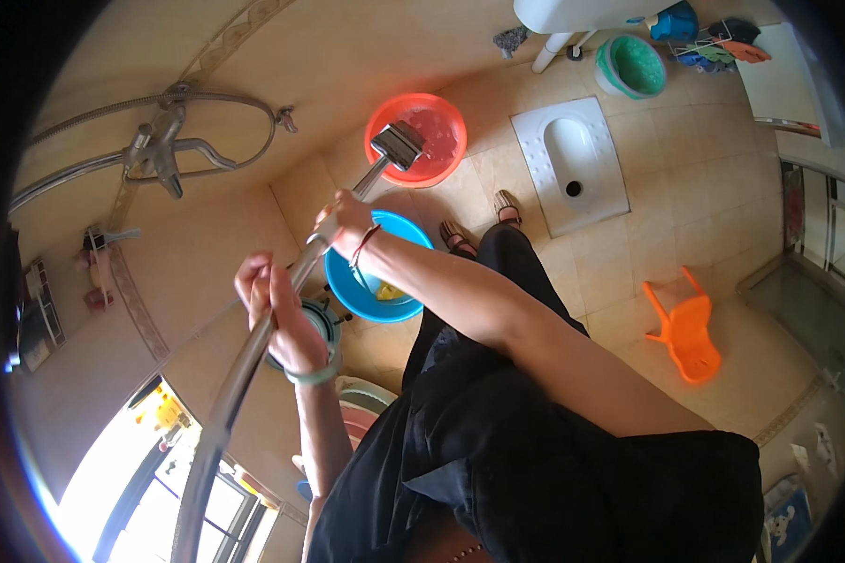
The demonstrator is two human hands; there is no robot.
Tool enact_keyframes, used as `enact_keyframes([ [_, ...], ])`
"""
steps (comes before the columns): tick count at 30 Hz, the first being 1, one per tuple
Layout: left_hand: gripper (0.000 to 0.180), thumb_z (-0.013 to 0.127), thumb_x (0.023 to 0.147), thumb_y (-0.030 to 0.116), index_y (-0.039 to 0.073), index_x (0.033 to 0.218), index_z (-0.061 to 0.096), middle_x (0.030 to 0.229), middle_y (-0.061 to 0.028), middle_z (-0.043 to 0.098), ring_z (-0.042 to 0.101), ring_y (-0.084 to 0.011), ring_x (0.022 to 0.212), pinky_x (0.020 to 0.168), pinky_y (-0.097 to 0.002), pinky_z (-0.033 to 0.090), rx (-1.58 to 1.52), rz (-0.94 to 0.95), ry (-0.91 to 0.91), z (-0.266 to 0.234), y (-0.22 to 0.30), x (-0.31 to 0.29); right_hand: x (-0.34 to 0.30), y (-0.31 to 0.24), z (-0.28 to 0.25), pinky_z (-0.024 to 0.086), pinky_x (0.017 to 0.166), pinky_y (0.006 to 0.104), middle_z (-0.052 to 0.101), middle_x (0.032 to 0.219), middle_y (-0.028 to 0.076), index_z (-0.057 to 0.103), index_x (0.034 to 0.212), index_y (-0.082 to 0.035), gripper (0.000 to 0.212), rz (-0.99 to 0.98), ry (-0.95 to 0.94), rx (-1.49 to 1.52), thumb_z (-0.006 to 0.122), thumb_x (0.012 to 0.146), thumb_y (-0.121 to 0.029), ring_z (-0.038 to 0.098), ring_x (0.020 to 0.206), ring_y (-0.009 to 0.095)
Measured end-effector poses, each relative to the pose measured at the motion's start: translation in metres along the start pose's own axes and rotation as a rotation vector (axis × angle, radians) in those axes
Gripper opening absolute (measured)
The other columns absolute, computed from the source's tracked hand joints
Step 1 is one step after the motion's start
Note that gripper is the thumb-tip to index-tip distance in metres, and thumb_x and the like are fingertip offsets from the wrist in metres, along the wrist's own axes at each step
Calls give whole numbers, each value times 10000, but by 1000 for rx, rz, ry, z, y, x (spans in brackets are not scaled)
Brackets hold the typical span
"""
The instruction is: The person mops the tiled floor of a bathroom using a flat mop and a bucket of water. They then switch to a toilet brush to scrub the inside of a squat toilet, using water from a red basin to rinse the fixture.
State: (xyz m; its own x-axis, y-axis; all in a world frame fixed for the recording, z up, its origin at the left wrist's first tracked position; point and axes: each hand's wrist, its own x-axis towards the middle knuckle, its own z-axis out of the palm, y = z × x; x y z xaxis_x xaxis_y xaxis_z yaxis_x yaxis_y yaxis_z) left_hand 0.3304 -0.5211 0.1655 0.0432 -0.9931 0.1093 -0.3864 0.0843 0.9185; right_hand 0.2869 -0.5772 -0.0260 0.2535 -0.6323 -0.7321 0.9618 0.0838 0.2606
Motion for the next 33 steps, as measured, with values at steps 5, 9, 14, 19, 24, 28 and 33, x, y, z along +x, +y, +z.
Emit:
enact_keyframes([
  [5,232,509,844,49,34,626,435,1059,-97,487,443,-168,922,863,-319,342,-54,162,2,-22,53,-3,46,-30,-16,442,521,410,457,584,60,371,927,-112,149,15,37,24,437,937,-245,496,527,202],
  [9,168,480,860,43,15,695,478,1002,-104,514,463,-194,982,927,-354,337,-54,207,-106,-32,34,3,39,-20,-8,438,518,395,440,562,58,394,768,-112,282,66,57,54,386,946,-330,458,490,210],
  [14,187,504,914,160,9,837,584,1070,-66,520,482,-156,955,863,-296,366,82,-101,-47,-6,-24,6,-51,33,36,449,511,399,473,607,66,450,809,-72,216,53,148,79,463,929,-251,494,532,227],
  [19,251,545,911,177,28,710,543,1077,-19,498,411,-81,725,664,-238,331,15,-80,-81,6,-27,-3,-41,17,17,457,518,386,498,676,86,440,926,-61,201,-15,68,-35,479,935,-258,523,556,215],
  [24,205,506,879,60,17,679,513,1041,-73,488,443,-150,891,804,-282,343,39,150,-48,-11,35,-13,35,-20,-18,445,509,396,456,591,67,384,939,-124,122,71,42,0,437,945,-234,501,527,197],
  [28,197,476,867,36,31,670,489,1019,-76,488,432,-180,981,929,-339,295,-41,124,2,-29,52,-1,55,-20,-24,451,528,414,465,592,69,353,945,-124,148,52,59,22,422,949,-256,498,529,202],
  [33,179,479,902,95,-4,785,572,1040,-62,499,441,-130,876,810,-251,340,56,-7,51,-24,7,9,-1,19,-1,458,571,411,460,656,76,395,932,-98,155,24,-32,10,431,947,-247,493,568,210],
])
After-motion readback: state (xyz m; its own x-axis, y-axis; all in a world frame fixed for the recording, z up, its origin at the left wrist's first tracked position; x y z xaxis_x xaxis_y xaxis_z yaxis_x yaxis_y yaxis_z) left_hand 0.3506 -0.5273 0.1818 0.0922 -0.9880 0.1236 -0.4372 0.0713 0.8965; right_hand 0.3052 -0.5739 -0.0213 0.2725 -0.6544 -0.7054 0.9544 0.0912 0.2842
